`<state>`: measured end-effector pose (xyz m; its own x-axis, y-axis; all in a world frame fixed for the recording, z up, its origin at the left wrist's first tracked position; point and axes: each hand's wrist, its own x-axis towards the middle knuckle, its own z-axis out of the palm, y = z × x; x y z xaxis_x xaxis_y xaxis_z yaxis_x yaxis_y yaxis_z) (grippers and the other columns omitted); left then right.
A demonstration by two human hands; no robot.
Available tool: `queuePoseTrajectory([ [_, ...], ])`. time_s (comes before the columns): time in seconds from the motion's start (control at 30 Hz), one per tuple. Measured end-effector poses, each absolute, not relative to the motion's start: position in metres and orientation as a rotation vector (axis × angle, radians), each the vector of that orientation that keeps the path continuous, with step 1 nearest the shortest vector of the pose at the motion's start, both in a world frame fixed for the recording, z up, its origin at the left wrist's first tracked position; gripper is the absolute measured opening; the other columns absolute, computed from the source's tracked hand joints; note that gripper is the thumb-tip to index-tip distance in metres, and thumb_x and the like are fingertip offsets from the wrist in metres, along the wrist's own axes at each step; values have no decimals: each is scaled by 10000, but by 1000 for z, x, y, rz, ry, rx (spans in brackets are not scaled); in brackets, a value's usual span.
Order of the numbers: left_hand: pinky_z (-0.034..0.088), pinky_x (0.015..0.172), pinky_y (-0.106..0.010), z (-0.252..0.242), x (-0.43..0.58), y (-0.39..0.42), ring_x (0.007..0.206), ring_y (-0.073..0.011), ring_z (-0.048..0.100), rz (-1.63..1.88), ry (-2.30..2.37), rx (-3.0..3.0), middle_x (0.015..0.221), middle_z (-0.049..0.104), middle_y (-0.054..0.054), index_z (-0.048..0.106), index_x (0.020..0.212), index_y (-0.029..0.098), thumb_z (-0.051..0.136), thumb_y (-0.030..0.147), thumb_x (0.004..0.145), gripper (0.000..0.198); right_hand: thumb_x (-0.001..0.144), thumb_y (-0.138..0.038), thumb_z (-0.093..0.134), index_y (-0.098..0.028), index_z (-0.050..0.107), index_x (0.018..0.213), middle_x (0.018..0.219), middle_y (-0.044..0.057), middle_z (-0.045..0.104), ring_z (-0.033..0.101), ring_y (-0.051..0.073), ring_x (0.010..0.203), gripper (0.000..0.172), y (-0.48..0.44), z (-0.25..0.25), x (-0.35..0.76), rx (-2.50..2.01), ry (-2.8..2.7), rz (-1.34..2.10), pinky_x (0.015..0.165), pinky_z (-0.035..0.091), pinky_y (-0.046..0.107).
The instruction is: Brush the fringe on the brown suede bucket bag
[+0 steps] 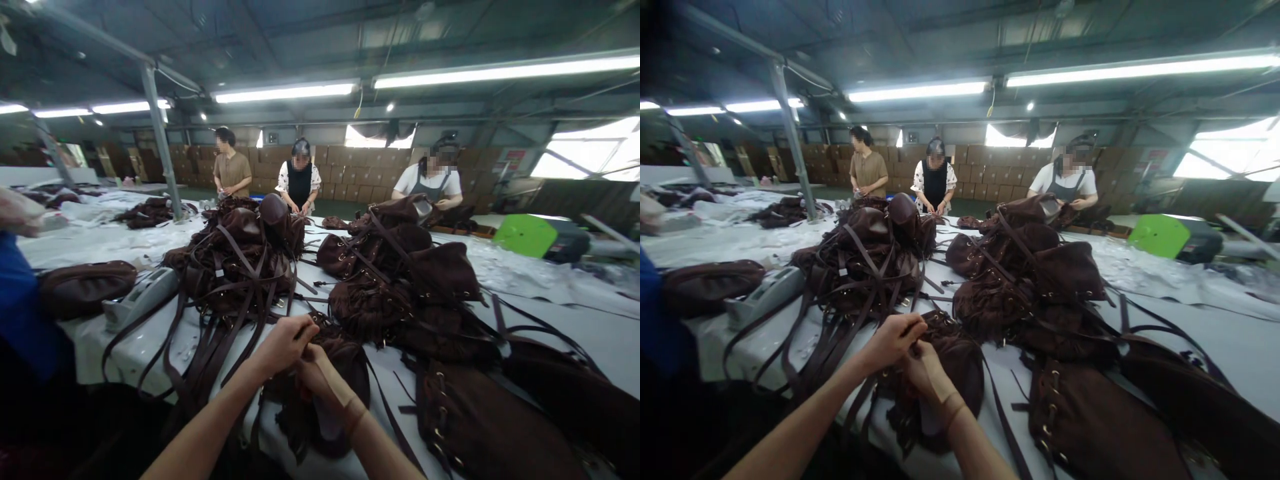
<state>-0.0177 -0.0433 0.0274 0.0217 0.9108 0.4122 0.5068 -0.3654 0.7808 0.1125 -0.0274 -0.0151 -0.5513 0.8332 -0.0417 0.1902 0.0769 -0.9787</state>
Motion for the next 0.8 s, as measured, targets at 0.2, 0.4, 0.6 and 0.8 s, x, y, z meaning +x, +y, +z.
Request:
queuePoseTrajectory([
  [0.2, 381, 490, -189, -16, -29, -59, 515, -41, 451, 1624, 1232, 1099, 1068, 594, -33, 461, 1215, 210, 664, 307, 729, 536, 823, -677, 557, -213, 515, 1019, 409, -143, 369, 205, 45, 273, 505, -38, -26, 154, -806, -1375, 1890, 289, 238, 142],
  [0.4, 453, 710, -271, -41, 17, -62, 755, -168, 577, 1246, 1149, 1448, 841, 635, -41, 590, 924, 156, 548, 291, 779, 203, 836, -499, 684, -130, 470, 1364, 424, -78, 532, 322, 61, 262, 679, -52, -21, 166, -608, -1198, 2105, 269, 283, 127],
  [0.6, 426, 733, -336, -72, 28, -47, 695, -214, 573, 1262, 1826, 1517, 668, 578, -29, 587, 795, 211, 438, 437, 887, 286, 847, -545, 660, -146, 387, 1460, 511, -45, 574, 357, 58, 285, 781, -78, -45, 171, -727, -1348, 2081, 262, 304, 131],
  [0.8, 464, 698, -336, -105, 23, -11, 713, -232, 597, 1346, 1754, 1232, 643, 586, -47, 569, 707, 225, 485, 497, 864, 325, 766, -638, 659, -340, 623, 1277, 903, 22, 729, 705, 258, 802, 593, -128, -59, 185, -660, -1953, 1790, 640, 573, 325],
])
